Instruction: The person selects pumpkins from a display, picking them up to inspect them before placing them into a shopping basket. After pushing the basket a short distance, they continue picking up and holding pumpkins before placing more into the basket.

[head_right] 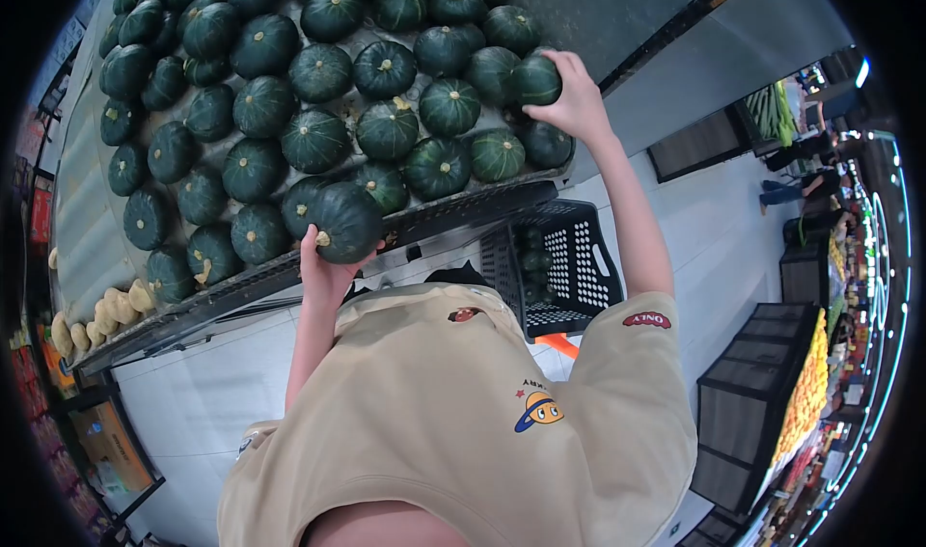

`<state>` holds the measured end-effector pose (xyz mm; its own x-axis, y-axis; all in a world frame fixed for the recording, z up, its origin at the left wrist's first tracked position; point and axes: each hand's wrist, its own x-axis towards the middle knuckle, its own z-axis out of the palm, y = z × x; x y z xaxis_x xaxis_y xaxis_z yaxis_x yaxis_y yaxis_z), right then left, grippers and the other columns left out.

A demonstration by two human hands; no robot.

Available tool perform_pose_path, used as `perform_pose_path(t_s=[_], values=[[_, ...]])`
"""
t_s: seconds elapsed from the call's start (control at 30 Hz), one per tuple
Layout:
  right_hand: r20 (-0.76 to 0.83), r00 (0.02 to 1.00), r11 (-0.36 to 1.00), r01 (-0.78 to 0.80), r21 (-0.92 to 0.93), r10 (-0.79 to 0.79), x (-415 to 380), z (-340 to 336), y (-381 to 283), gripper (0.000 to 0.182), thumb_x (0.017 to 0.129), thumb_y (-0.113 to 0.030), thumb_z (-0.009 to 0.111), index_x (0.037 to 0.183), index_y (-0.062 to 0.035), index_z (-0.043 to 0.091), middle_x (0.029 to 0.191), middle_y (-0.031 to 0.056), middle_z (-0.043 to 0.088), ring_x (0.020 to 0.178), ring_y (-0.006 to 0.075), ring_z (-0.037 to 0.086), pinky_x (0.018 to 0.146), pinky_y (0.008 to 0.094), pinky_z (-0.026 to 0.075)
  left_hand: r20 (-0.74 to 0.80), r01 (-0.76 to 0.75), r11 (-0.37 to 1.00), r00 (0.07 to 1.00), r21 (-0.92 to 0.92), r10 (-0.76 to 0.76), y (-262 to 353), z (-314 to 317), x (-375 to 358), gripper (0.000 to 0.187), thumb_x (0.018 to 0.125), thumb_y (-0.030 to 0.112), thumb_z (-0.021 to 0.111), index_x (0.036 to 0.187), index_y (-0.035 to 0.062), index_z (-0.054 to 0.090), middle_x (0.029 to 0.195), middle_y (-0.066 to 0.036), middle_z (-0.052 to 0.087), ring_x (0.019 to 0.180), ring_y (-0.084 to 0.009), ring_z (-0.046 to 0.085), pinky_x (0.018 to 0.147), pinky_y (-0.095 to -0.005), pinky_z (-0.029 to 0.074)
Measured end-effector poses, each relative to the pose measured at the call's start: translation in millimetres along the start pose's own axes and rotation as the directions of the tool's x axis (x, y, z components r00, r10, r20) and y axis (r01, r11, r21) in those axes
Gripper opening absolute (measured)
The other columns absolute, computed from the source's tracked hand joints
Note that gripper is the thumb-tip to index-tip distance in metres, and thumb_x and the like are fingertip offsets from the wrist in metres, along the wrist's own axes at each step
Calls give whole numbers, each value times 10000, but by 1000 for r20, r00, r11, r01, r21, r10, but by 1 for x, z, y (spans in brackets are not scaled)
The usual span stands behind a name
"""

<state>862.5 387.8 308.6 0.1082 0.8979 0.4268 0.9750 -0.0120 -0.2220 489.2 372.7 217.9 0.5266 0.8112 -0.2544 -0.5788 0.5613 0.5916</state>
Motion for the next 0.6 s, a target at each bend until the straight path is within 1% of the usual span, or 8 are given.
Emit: perform_pose_path(t_s=[0.1,0.17,0.23,0.3,0.4,0.47,0.53,0.6], values=[[122,993,1000,6,30,-10,-15,11,-6,739,522,-225,770,1185,-86,476,1167,95,489,1023,307,539,860,384,461,63,5,1000,998,15,-6,0,-8,3,604,868,461,396,1265,6,382,1175,-168,528,962,-336,585,805,-407,504],[145,989,1000,17,24,-20,-22,19,-10,762,516,-234,779,1196,-90,466,1168,90,486,1020,304,541,850,386,465,54,6,1000,999,11,-6,0,-6,4,602,869,460,395,1264,6,383,1174,-168,529,955,-337,587,803,-407,505],[212,977,997,31,-77,-14,-26,26,-14,791,512,-249,791,1210,-92,452,1172,84,485,1017,295,545,840,386,469,46,9,1000,999,12,-9,-1,-7,5,600,870,460,393,1263,6,385,1172,-167,529,948,-338,589,800,-407,506],[199,980,996,28,-90,-9,-27,28,-14,813,512,-267,799,1216,-97,431,1191,86,480,1014,300,547,836,387,471,101,29,999,995,-18,-27,-4,-11,8,542,877,430,405,1256,44,374,1166,-161,530,991,-306,577,846,-437,478],[159,987,998,9,-67,2,-29,28,-12,798,530,-276,797,1210,-99,420,1211,89,472,1010,316,546,841,389,470,138,43,999,990,-15,-41,-6,-9,8,515,881,419,405,1237,49,383,1172,-166,523,951,-315,592,832,-436,483],[184,981,996,-53,-70,65,-31,29,-11,785,546,-286,793,1206,-100,411,1222,96,469,1029,322,534,858,390,460,135,52,999,989,-5,-51,-8,-11,9,516,880,417,407,1251,61,361,1179,-166,516,941,-321,596,830,-440,483],[185,981,997,-46,-68,58,-31,28,-12,782,553,-290,790,1209,-98,409,1218,101,471,1045,321,524,869,391,454,129,51,999,990,5,-52,-10,-12,9,520,880,415,409,1265,73,339,1186,-166,510,930,-327,599,828,-444,483],[189,981,997,-32,-68,45,-29,26,-14,778,567,-310,780,1214,-88,409,1209,118,475,1086,318,494,900,392,430,77,82,996,994,-27,-79,-11,-12,8,530,879,406,416,1299,116,278,1204,-162,492,970,-332,584,824,-456,488]])
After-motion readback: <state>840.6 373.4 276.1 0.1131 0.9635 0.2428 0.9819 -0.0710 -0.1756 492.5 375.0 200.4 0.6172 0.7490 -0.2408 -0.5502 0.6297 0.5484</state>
